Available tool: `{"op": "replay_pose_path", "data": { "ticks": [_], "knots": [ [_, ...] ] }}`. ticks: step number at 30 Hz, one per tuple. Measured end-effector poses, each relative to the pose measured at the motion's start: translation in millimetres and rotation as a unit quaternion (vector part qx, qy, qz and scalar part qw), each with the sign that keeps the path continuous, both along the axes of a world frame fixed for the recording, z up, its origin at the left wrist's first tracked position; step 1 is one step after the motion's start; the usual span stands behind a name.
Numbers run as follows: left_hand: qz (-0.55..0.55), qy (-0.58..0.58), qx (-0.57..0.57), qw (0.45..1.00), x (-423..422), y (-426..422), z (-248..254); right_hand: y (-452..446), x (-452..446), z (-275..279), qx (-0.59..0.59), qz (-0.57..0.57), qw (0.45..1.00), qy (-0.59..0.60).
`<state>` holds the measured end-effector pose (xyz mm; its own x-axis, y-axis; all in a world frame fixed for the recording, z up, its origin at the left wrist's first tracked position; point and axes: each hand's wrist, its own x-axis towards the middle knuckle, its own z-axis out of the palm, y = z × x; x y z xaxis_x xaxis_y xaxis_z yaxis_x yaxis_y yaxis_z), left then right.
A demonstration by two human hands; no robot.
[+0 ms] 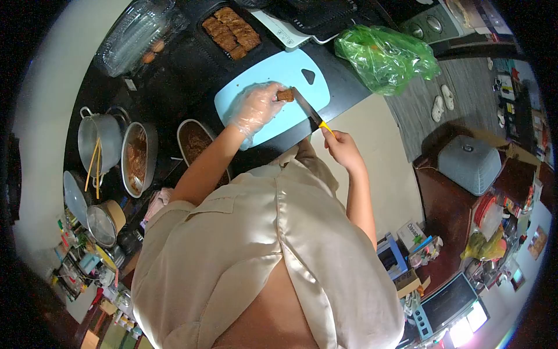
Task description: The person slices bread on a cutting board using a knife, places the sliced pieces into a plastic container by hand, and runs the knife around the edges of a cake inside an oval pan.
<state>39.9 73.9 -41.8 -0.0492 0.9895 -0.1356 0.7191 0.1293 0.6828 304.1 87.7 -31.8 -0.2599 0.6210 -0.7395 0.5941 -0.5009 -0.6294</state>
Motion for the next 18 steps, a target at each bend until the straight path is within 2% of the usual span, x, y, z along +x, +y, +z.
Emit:
{"op": "replay_pose_path", "data": {
  "ticks": [2,3,7,9,10,11,14,16,18],
  "knots": [
    [-0.022,0.048,0.073,0.996,0.9,-2.0,-8.8,1.8,1.0,-1.2,0.005,0.000,1.000,0.007],
    [-0.016,0.049,0.076,0.996,-1.0,-0.9,-2.1,3.3,0.9,-0.1,0.010,-0.006,1.000,0.013],
    [0.125,-0.066,-0.062,0.988,-23.2,3.9,36.3,6.3,-0.2,7.4,-0.009,-0.023,0.999,0.023],
    [0.219,-0.143,0.025,0.965,-53.6,10.0,22.7,5.0,-1.1,9.0,-0.011,-0.033,0.999,0.016],
    [0.221,-0.064,0.061,0.971,-73.6,18.1,22.4,3.9,-0.1,7.2,-0.013,-0.031,0.999,0.014],
    [0.249,0.010,0.045,0.968,-88.5,30.0,25.0,3.8,0.1,3.1,-0.013,-0.031,0.999,0.019],
    [0.257,0.079,0.087,0.959,-108.8,51.9,22.3,5.4,-4.0,0.5,-0.008,-0.024,0.999,0.034],
    [0.192,0.136,0.059,0.970,-115.1,61.2,11.2,7.2,-7.6,3.6,-0.001,-0.019,0.999,0.042],
    [0.171,0.162,0.059,0.970,-117.2,64.9,4.7,7.1,-10.6,7.0,0.010,-0.020,0.999,0.035]
  ]
}}
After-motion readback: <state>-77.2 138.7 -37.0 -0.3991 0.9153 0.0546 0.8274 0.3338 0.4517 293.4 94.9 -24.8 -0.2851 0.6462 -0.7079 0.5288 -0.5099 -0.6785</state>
